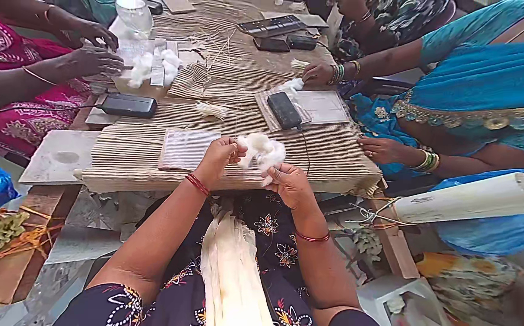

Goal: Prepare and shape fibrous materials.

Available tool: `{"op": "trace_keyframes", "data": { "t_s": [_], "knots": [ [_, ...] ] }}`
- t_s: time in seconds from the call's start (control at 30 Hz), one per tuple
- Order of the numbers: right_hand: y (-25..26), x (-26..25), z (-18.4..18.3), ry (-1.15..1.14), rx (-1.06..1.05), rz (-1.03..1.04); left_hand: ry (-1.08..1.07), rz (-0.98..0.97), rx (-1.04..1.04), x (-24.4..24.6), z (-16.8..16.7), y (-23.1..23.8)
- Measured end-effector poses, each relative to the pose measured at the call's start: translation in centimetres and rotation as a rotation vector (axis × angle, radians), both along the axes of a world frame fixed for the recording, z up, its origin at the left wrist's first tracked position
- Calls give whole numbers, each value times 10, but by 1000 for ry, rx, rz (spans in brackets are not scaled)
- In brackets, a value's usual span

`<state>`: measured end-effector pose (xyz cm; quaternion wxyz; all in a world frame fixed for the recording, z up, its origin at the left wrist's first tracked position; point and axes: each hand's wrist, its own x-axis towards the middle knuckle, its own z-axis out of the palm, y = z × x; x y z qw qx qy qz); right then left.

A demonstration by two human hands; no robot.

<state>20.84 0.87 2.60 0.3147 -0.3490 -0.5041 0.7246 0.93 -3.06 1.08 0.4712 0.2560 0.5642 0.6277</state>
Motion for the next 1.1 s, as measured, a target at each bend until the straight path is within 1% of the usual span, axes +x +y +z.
{"op": "trace_keyframes", "data": {
  "t_s": [0.07,0.13,0.23,0.37,0.47,0.6,0.73,0.83,0.97,1.1],
  "knots": [
    [-2,-14,1,-14,-22,-53,-31,43,55,-4,6,-20],
    [-5,-28,3,-26,2,-65,-66,76,35,-10,9,-42],
    [-11,-49,6,-32,26,-18,-98,138,-7,-21,6,-70],
    [-20,-78,8,-39,33,88,-120,215,10,-36,-1,-91],
    [-27,-99,9,-70,101,133,-154,203,39,-45,-6,-96],
    [-27,-120,8,-152,283,200,-222,133,101,-56,-14,-96],
    [-20,-139,10,-317,447,295,-258,44,132,-63,-23,-91],
    [-17,-151,16,-430,566,342,-244,14,110,-70,-20,-85],
    [-8,-167,15,-420,527,321,-235,131,45,-70,-23,-83],
    [-10,-167,5,-223,360,259,-326,219,55,-72,-21,-83]
  ]
}}
